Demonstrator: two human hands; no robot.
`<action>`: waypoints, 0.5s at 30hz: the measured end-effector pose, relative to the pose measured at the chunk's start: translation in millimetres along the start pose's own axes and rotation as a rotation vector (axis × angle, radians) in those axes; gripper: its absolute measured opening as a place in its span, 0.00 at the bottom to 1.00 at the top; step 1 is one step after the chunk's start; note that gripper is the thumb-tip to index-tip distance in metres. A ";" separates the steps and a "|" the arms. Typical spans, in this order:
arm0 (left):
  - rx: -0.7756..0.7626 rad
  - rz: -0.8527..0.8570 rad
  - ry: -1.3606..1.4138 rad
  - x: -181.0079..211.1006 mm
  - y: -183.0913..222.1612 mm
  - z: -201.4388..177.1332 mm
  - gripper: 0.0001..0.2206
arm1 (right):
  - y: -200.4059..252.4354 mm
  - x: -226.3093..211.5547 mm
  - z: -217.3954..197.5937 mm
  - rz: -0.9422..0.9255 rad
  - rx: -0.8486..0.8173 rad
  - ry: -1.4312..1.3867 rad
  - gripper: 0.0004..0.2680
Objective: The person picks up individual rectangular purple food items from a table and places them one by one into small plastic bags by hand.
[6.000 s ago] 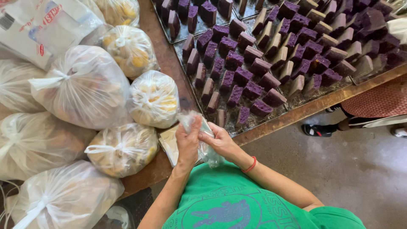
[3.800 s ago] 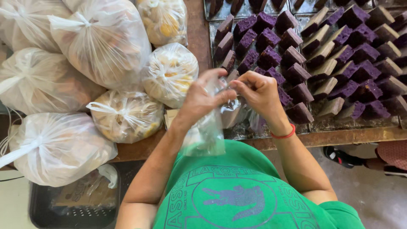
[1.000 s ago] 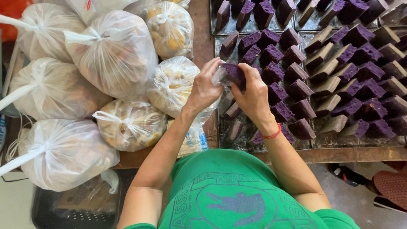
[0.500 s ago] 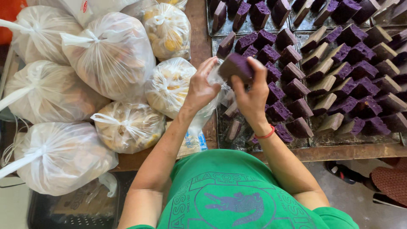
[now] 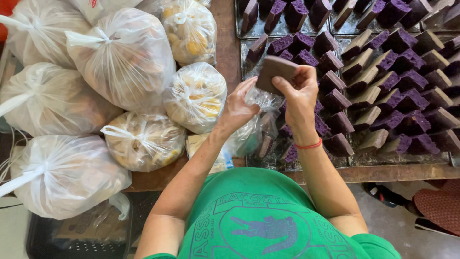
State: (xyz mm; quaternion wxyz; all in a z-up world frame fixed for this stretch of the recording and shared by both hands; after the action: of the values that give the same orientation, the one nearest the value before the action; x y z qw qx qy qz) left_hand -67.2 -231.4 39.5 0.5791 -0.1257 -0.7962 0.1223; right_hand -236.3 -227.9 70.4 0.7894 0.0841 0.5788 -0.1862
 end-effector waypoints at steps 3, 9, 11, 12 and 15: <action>0.040 -0.112 0.123 -4.7 4.1 1.5 0.34 | 2.2 4.9 -0.8 0.015 0.020 -0.090 0.13; 0.118 -0.095 0.251 -5.5 -2.1 -0.7 0.33 | 11.4 20.2 -3.9 -0.002 -0.033 0.147 0.13; 0.107 -0.093 0.201 -7.1 -3.8 -3.6 0.33 | 18.2 11.6 -4.3 -0.034 -0.036 0.139 0.15; 0.097 -0.090 0.153 -6.8 -5.7 -4.1 0.33 | 28.3 -15.6 -1.1 -0.336 -0.025 0.386 0.16; 0.114 0.123 -0.049 17.9 -11.9 -11.1 0.32 | 60.6 -50.1 22.8 -0.790 -0.037 0.752 0.19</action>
State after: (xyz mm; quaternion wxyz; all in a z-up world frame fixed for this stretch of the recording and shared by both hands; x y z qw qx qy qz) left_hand -62.7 -235.9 62.8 0.5571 -0.1380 -0.7927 0.2056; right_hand -205.5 -170.4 120.0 0.3991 -0.0931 0.8121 -0.4155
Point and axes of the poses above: each hand's wrist, its own y-axis away from the middle knuckle, its own z-axis out of the palm, x = y × z, the point moved 10 cm from there along -y, towards the middle knuckle, and after that the axes turned 12 degrees about x, right-handed, at the moved point
